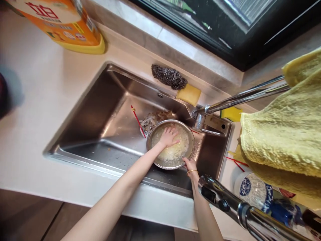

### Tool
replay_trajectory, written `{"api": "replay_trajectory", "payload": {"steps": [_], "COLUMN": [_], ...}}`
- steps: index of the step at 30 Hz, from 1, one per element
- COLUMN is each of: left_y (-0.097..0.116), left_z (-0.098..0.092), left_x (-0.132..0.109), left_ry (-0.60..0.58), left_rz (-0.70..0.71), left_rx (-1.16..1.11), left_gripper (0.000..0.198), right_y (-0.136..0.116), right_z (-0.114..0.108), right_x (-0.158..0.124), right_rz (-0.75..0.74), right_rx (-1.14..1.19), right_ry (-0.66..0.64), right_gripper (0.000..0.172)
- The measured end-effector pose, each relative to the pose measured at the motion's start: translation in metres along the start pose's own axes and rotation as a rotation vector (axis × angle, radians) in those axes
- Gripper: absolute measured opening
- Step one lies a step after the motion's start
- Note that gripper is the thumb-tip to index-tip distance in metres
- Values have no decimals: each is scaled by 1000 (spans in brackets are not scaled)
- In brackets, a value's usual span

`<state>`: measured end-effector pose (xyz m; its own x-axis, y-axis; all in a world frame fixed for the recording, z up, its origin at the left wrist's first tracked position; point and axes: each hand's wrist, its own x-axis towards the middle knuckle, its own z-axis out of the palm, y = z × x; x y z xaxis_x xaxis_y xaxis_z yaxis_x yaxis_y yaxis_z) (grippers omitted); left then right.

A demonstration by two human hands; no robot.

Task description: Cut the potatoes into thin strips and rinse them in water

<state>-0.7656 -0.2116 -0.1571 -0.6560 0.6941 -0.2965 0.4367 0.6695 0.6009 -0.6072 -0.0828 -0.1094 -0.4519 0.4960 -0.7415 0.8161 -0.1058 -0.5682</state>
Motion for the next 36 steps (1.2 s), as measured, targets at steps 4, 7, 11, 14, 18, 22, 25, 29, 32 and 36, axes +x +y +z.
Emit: {"api": "replay_trajectory", "payload": {"steps": [4,7,11,14,18,22,25,29,32,36], "left_y": [-16,-28,-36,-41,-48,-49,-47,-49,-52,-55], "left_z": [2,-3,-7,-12,-20,-23,-19,-12,-5,3], "left_x": [-3,-9,-14,-17,-18,-19,-19,-15,-11,-8], "left_ry": [13,-60,-1,42,17,-32,-35,-14,2,62], "left_rz": [38,93,195,287,318,280,264,314,358,408], "left_rx": [-44,-86,-70,-20,-45,-92,-105,-124,-124,-129], "left_gripper": [60,60,59,60,62,65,65,65,67,68], "right_y": [-11,-17,-24,-29,-35,-37,-39,-43,-45,-48], "right_z": [-6,-8,-7,-9,-16,-21,-22,-24,-26,-27], "right_x": [-4,-8,-14,-19,-26,-31,-34,-38,-40,-44], "right_rz": [66,79,100,127,133,125,110,121,128,133], "right_rx": [103,111,118,121,90,48,-6,-13,-7,-28], "right_ry": [17,25,29,33,49,44,43,26,22,10], "right_gripper": [22,18,15,15,16,17,18,16,17,16]}}
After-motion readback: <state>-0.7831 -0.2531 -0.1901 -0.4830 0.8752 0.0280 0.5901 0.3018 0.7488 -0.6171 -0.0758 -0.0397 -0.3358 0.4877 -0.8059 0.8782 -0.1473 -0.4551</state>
